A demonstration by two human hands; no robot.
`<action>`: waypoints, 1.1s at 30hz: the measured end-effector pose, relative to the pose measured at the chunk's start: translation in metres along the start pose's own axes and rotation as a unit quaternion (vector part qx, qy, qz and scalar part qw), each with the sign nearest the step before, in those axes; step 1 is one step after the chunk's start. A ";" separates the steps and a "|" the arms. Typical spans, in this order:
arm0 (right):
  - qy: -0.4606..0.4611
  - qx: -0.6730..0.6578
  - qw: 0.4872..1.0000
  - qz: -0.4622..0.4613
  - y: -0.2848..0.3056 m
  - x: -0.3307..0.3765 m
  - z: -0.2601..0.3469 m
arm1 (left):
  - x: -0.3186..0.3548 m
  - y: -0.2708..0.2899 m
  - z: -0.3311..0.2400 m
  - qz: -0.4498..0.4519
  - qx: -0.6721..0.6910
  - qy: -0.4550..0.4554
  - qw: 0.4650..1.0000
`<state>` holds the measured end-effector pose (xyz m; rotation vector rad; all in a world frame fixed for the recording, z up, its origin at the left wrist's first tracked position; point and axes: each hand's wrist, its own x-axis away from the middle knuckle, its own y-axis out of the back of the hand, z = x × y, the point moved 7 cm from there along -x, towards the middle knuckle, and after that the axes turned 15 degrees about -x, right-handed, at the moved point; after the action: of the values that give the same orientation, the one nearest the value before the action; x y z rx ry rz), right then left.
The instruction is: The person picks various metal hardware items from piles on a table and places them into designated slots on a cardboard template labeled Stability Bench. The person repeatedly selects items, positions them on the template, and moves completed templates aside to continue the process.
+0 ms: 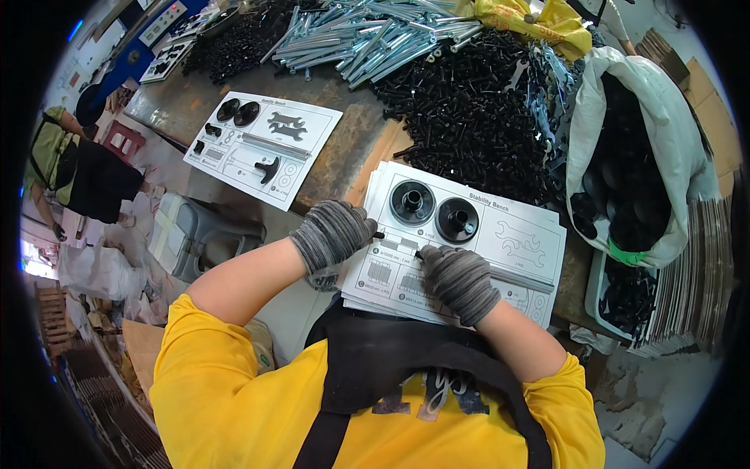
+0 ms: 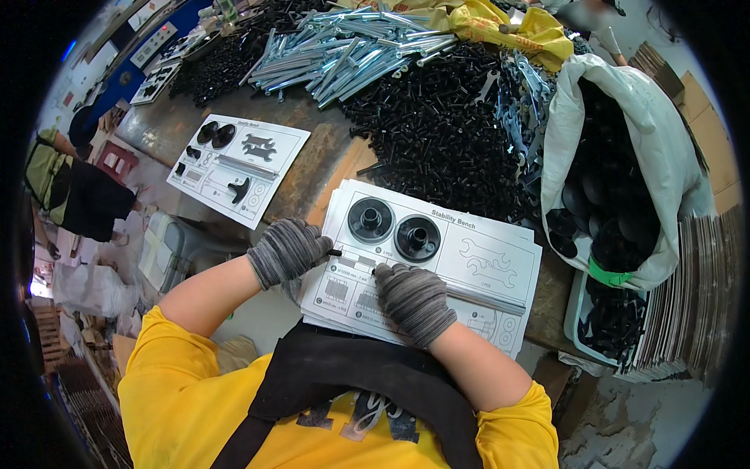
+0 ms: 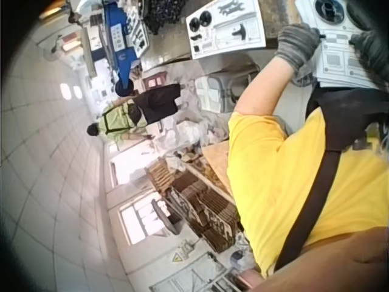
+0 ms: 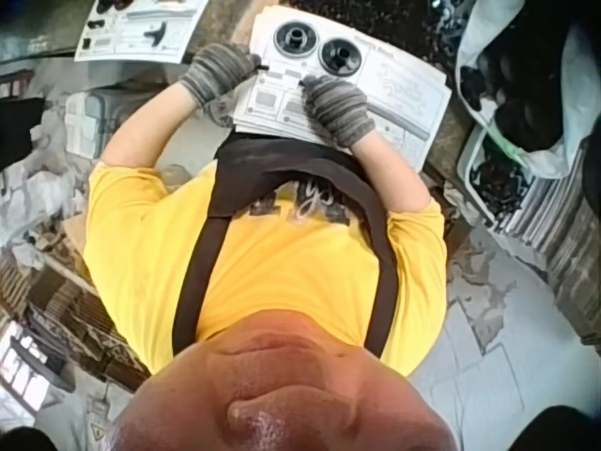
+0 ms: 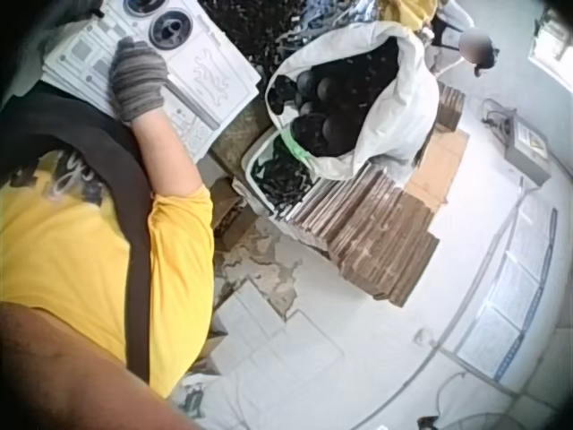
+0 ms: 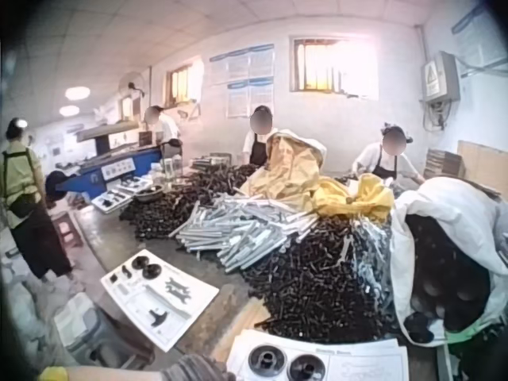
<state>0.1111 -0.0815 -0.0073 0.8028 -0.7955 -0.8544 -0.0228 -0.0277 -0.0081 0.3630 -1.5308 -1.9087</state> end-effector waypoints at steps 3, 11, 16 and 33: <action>-0.004 0.038 0.999 0.033 -0.003 -0.002 0.008 | -0.003 -0.006 -0.002 0.026 -0.018 -0.004 0.999; -0.002 -0.070 0.998 0.006 -0.008 -0.020 -0.012 | -0.017 -0.013 0.007 0.132 0.128 -0.006 0.983; -0.020 0.007 0.996 0.084 -0.007 -0.030 -0.003 | -0.028 0.007 -0.002 0.162 0.073 -0.037 0.983; 0.026 -0.101 0.992 -0.069 -0.008 0.003 -0.010 | 0.003 -0.010 0.002 -0.143 0.191 0.071 0.969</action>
<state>0.1188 -0.0847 -0.0177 0.7020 -0.6023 -1.0160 -0.0290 -0.0270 -0.0161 0.9150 -1.8232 -1.7377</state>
